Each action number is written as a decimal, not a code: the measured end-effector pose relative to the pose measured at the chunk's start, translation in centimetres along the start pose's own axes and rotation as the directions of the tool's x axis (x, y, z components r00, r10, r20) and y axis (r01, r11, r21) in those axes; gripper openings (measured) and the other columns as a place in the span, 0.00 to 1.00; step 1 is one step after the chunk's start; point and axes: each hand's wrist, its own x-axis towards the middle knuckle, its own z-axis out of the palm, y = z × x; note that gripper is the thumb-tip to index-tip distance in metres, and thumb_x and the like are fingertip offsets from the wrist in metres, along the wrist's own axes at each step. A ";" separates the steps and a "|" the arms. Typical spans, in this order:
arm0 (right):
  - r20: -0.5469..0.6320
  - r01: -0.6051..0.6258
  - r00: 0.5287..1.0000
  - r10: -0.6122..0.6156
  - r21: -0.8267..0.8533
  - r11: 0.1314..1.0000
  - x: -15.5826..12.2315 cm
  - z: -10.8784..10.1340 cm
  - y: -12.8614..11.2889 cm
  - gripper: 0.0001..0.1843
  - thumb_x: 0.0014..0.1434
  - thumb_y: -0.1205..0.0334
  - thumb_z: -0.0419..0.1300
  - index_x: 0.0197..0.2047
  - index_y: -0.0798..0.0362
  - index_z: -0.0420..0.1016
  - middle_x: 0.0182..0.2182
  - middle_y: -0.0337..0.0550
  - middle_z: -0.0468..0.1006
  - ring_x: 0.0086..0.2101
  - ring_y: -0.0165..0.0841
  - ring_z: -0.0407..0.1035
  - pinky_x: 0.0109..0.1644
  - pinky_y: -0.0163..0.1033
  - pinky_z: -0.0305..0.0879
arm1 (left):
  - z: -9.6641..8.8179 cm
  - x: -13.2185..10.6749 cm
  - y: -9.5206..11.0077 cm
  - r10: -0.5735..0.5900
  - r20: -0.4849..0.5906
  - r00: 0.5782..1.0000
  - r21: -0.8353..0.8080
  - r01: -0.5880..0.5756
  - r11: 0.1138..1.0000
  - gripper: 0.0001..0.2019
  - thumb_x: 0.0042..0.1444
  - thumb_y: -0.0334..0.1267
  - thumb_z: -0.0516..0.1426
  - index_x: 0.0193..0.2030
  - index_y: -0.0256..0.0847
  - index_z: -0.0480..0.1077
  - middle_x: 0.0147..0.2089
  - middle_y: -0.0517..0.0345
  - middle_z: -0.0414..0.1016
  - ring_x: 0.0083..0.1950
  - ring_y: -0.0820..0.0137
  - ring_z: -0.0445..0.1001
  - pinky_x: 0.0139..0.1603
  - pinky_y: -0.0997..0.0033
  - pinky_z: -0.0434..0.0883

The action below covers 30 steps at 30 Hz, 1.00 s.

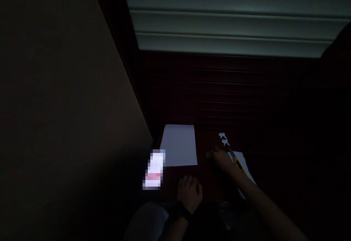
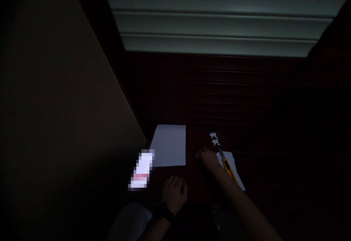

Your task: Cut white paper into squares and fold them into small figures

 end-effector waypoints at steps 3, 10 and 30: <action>-0.005 0.043 0.999 -0.043 0.005 0.999 2.4 -0.4 1.2 0.15 0.58 0.72 0.50 0.46 0.53 0.70 0.44 0.50 0.72 0.43 0.37 0.69 0.42 0.35 0.61 | 0.3 0.1 -0.1 0.008 0.001 1.000 -0.010 -0.008 1.000 0.07 0.54 0.32 0.51 0.30 0.42 0.69 0.33 0.52 0.70 0.40 0.61 0.66 0.46 0.56 0.61; -0.025 0.009 1.000 -0.009 0.021 1.000 8.3 -1.3 4.1 0.16 0.55 0.74 0.50 0.44 0.57 0.74 0.44 0.54 0.75 0.47 0.39 0.66 0.49 0.38 0.56 | 1.6 -0.1 -0.5 -0.020 -0.012 1.000 -0.014 0.020 1.000 0.06 0.52 0.32 0.52 0.33 0.43 0.70 0.37 0.51 0.72 0.44 0.58 0.66 0.50 0.52 0.60; -0.260 -0.082 0.938 0.230 0.477 0.875 1.6 2.4 -1.5 0.20 0.60 0.64 0.43 0.50 0.56 0.69 0.47 0.48 0.75 0.46 0.34 0.69 0.48 0.36 0.62 | -0.6 0.2 0.0 -0.039 0.023 0.999 -0.030 0.040 0.999 0.06 0.53 0.34 0.51 0.32 0.42 0.69 0.35 0.50 0.70 0.40 0.60 0.67 0.45 0.55 0.63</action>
